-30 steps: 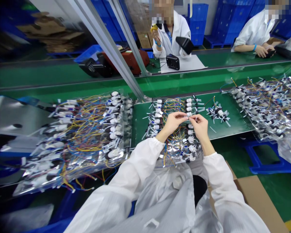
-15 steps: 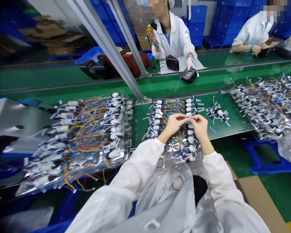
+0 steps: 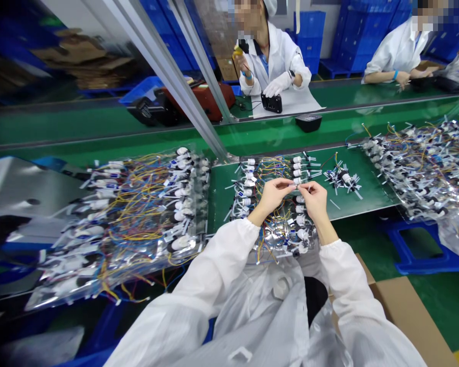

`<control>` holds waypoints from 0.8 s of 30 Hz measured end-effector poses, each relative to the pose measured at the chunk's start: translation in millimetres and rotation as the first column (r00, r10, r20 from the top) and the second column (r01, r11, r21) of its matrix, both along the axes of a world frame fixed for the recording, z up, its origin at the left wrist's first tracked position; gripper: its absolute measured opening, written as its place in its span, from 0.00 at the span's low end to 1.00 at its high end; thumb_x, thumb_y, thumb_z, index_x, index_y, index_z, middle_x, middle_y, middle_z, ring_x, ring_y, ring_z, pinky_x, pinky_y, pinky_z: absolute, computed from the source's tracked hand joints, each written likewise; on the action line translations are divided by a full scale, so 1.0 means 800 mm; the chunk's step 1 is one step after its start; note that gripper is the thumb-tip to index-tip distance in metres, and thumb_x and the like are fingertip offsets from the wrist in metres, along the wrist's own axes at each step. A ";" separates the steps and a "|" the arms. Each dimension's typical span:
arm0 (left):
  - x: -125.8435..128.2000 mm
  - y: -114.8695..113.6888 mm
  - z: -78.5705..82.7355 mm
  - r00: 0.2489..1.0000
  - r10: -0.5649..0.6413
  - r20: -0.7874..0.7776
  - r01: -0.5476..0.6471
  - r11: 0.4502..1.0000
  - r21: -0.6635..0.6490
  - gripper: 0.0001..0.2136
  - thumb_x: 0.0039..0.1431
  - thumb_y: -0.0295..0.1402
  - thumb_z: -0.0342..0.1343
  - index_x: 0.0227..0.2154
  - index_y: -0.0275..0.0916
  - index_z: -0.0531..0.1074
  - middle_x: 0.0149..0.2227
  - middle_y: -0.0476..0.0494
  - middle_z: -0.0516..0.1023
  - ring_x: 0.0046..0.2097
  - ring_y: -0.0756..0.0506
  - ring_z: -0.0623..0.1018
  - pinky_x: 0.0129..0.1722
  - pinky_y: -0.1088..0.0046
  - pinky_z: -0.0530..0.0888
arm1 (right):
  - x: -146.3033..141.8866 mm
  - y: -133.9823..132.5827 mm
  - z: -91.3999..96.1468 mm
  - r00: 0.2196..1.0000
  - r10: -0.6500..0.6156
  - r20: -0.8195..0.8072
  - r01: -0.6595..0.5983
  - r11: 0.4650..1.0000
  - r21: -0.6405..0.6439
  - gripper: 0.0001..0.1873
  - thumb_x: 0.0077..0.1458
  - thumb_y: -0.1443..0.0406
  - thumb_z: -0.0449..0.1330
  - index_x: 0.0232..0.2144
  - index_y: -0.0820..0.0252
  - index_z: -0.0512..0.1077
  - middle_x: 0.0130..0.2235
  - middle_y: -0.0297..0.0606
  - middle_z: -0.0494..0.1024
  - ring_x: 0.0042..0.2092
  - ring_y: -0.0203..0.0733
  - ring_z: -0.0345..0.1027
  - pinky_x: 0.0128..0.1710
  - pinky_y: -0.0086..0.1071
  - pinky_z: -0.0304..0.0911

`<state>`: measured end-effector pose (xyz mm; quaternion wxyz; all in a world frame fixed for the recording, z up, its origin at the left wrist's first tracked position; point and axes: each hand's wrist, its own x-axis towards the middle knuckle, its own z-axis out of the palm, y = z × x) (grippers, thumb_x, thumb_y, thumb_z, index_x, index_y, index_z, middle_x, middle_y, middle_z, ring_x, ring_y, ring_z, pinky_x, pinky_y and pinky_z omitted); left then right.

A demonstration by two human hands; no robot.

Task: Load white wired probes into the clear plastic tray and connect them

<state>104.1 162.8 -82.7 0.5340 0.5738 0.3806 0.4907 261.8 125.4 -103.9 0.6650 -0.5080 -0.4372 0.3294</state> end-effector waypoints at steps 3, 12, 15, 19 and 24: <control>0.000 0.001 -0.001 1.000 -0.013 -0.005 0.013 1.000 0.004 0.15 0.50 0.40 0.73 0.37 0.35 0.83 0.40 0.38 0.86 0.40 0.43 0.83 0.47 0.62 0.79 | 0.001 0.000 -0.001 1.000 0.011 0.025 -0.011 1.000 0.012 0.10 0.49 0.58 0.74 0.29 0.55 0.78 0.31 0.35 0.79 0.34 0.40 0.75 0.36 0.35 0.72; -0.017 -0.001 0.015 0.973 -0.085 -0.217 0.109 0.989 0.101 0.12 0.54 0.39 0.70 0.37 0.37 0.84 0.37 0.40 0.86 0.36 0.45 0.81 0.39 0.68 0.75 | 0.004 -0.002 -0.007 0.998 0.068 0.017 -0.068 0.998 -0.011 0.08 0.48 0.60 0.74 0.28 0.55 0.80 0.30 0.35 0.81 0.34 0.41 0.74 0.35 0.35 0.70; -0.024 0.000 0.018 0.959 -0.098 -0.267 0.141 0.979 0.146 0.11 0.56 0.39 0.69 0.37 0.37 0.85 0.38 0.40 0.86 0.38 0.44 0.82 0.41 0.67 0.75 | 0.004 -0.002 -0.008 0.991 0.129 0.034 -0.128 0.992 -0.021 0.07 0.48 0.61 0.74 0.28 0.55 0.80 0.31 0.35 0.81 0.34 0.40 0.74 0.36 0.35 0.70; -0.028 0.003 0.015 0.960 -0.108 -0.260 0.155 0.974 0.167 0.12 0.56 0.40 0.69 0.38 0.37 0.85 0.38 0.40 0.86 0.38 0.44 0.82 0.41 0.68 0.75 | 0.002 -0.003 -0.004 0.984 0.178 0.026 -0.178 0.984 -0.010 0.07 0.50 0.60 0.73 0.30 0.54 0.81 0.32 0.34 0.80 0.34 0.39 0.73 0.37 0.35 0.69; -0.024 0.004 0.010 0.975 -0.076 -0.206 0.110 0.982 0.155 0.13 0.56 0.40 0.70 0.38 0.36 0.84 0.39 0.40 0.86 0.37 0.45 0.80 0.39 0.69 0.74 | -0.002 -0.003 -0.004 0.988 0.136 -0.067 -0.135 0.991 0.014 0.10 0.50 0.59 0.73 0.31 0.55 0.78 0.32 0.34 0.78 0.34 0.39 0.73 0.37 0.35 0.70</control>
